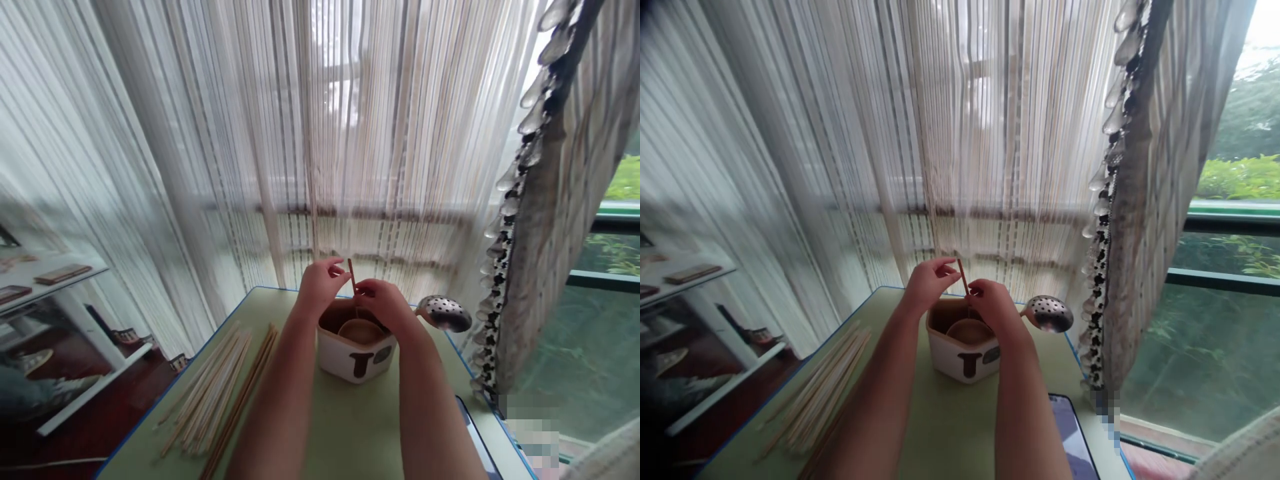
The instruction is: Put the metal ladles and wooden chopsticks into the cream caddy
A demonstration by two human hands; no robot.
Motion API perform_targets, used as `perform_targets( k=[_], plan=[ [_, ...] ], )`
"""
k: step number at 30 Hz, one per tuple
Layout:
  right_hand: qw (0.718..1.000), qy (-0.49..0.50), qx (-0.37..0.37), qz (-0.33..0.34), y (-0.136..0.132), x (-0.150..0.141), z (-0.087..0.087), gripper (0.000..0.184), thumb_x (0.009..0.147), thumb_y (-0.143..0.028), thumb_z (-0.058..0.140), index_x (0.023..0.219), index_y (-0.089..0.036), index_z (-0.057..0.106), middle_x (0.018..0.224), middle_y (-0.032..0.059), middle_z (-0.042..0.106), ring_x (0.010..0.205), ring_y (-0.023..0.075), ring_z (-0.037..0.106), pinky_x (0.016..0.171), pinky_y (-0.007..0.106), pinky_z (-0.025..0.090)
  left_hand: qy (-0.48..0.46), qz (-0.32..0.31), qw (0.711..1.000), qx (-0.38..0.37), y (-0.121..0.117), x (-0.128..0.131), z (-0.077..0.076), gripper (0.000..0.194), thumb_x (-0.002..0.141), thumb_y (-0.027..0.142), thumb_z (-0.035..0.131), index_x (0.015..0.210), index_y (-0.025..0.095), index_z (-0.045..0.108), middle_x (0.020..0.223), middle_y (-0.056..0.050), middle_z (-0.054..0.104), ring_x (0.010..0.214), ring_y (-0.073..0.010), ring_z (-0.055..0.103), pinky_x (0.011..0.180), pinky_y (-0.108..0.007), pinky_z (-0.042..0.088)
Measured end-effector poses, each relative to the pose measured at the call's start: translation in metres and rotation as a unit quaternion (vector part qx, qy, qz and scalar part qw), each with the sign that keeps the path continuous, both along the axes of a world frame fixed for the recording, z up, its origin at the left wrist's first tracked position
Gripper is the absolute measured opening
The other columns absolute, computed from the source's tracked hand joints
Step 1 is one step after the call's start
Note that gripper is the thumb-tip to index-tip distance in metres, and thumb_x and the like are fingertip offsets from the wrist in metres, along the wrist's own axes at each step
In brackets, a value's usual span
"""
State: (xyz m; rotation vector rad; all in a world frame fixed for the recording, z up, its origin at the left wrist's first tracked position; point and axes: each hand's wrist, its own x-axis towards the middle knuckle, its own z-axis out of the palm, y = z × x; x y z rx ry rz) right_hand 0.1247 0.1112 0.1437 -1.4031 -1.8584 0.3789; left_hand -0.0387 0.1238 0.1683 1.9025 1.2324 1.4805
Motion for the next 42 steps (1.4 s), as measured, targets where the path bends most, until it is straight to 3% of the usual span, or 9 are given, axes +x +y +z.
perform_targets(
  k=[5,8,14,17,20,25,28,33,42],
  plan=[
    [0.999,0.0,0.033,-0.011,-0.028,0.008,0.029,0.021,0.071,-0.033,0.062,0.085,-0.019,0.068,0.072,0.0028,0.07,0.066,0.0163,0.064,0.062,0.026,0.048,0.015,0.054,0.998,0.032,-0.038,-0.03,0.02,0.027,0.071,0.034,0.066,0.093,0.021,0.07,0.076,-0.006,0.069,0.067,-0.0177,0.063,0.066,-0.031,0.049],
    [0.998,0.02,0.055,0.003,-0.051,0.004,0.045,0.023,0.072,-0.04,0.06,0.08,-0.02,0.068,0.068,0.0032,0.069,0.059,0.0164,0.063,0.056,0.026,0.048,-0.007,0.069,0.997,0.014,-0.062,-0.059,0.018,0.026,0.071,0.036,0.066,0.091,0.021,0.07,0.076,-0.007,0.069,0.067,-0.0172,0.062,0.066,-0.031,0.048],
    [0.989,0.042,0.092,0.11,-0.086,-0.048,0.053,0.026,0.075,-0.041,0.058,0.088,-0.02,0.068,0.078,0.0051,0.07,0.069,0.0179,0.065,0.063,0.028,0.051,-0.014,0.217,0.976,-0.017,-0.102,-0.132,-0.045,0.029,0.076,0.038,0.059,0.094,0.017,0.069,0.083,-0.009,0.07,0.073,-0.0176,0.063,0.072,-0.033,0.049],
    [0.979,0.034,0.062,0.192,-0.102,-0.086,0.037,0.025,0.078,-0.04,0.055,0.089,-0.021,0.068,0.082,0.0047,0.07,0.073,0.0173,0.065,0.067,0.027,0.051,-0.009,0.205,0.977,-0.062,-0.123,-0.157,-0.08,0.033,0.078,0.038,0.057,0.1,0.015,0.067,0.087,-0.01,0.07,0.074,-0.018,0.063,0.072,-0.033,0.049],
    [0.972,0.001,0.015,0.234,-0.117,-0.118,-0.001,0.027,0.081,-0.039,0.051,0.089,-0.021,0.068,0.081,0.0051,0.07,0.073,0.0178,0.064,0.066,0.028,0.05,-0.01,0.168,0.983,-0.076,-0.142,-0.165,-0.103,0.033,0.079,0.036,0.057,0.102,0.016,0.067,0.091,-0.01,0.069,0.08,-0.0182,0.063,0.075,-0.033,0.049],
    [0.985,-0.023,0.033,0.167,-0.142,-0.148,-0.09,0.028,0.084,-0.031,0.045,0.095,-0.019,0.068,0.091,0.0074,0.069,0.084,0.0206,0.062,0.077,0.033,0.047,-0.059,0.198,0.978,-0.04,-0.162,-0.155,-0.126,0.032,0.081,0.034,0.053,0.104,0.016,0.065,0.096,-0.01,0.068,0.081,-0.0182,0.062,0.075,-0.032,0.05],
    [0.978,-0.096,0.096,0.158,-0.155,-0.155,-0.121,0.028,0.085,-0.027,0.044,0.095,-0.022,0.069,0.099,0.0072,0.068,0.1,0.0237,0.055,0.089,0.038,0.041,-0.065,0.234,0.969,-0.034,-0.169,-0.152,-0.139,0.032,0.083,0.032,0.051,0.107,0.017,0.063,0.098,-0.011,0.067,0.084,-0.0186,0.062,0.075,-0.032,0.05],
    [0.957,-0.212,0.126,0.154,-0.169,-0.161,-0.125,0.028,0.086,-0.027,0.044,0.098,-0.028,0.069,0.122,0.0037,0.058,0.117,0.0272,0.042,0.098,0.043,0.03,-0.003,0.209,0.976,-0.068,-0.17,-0.154,-0.151,0.027,0.084,0.027,0.048,0.102,0.017,0.066,0.096,-0.01,0.068,0.086,-0.0191,0.062,0.081,-0.033,0.048],
    [0.953,-0.234,0.121,0.153,-0.171,-0.161,-0.13,0.031,0.088,-0.028,0.04,0.104,-0.031,0.066,0.121,0.002,0.058,0.114,0.0264,0.041,0.097,0.042,0.029,-0.006,0.187,0.981,-0.059,-0.167,-0.156,-0.161,0.031,0.085,0.026,0.046,0.108,0.014,0.062,0.092,-0.01,0.069,0.085,-0.0177,0.063,0.079,-0.029,0.048]
  ],
)
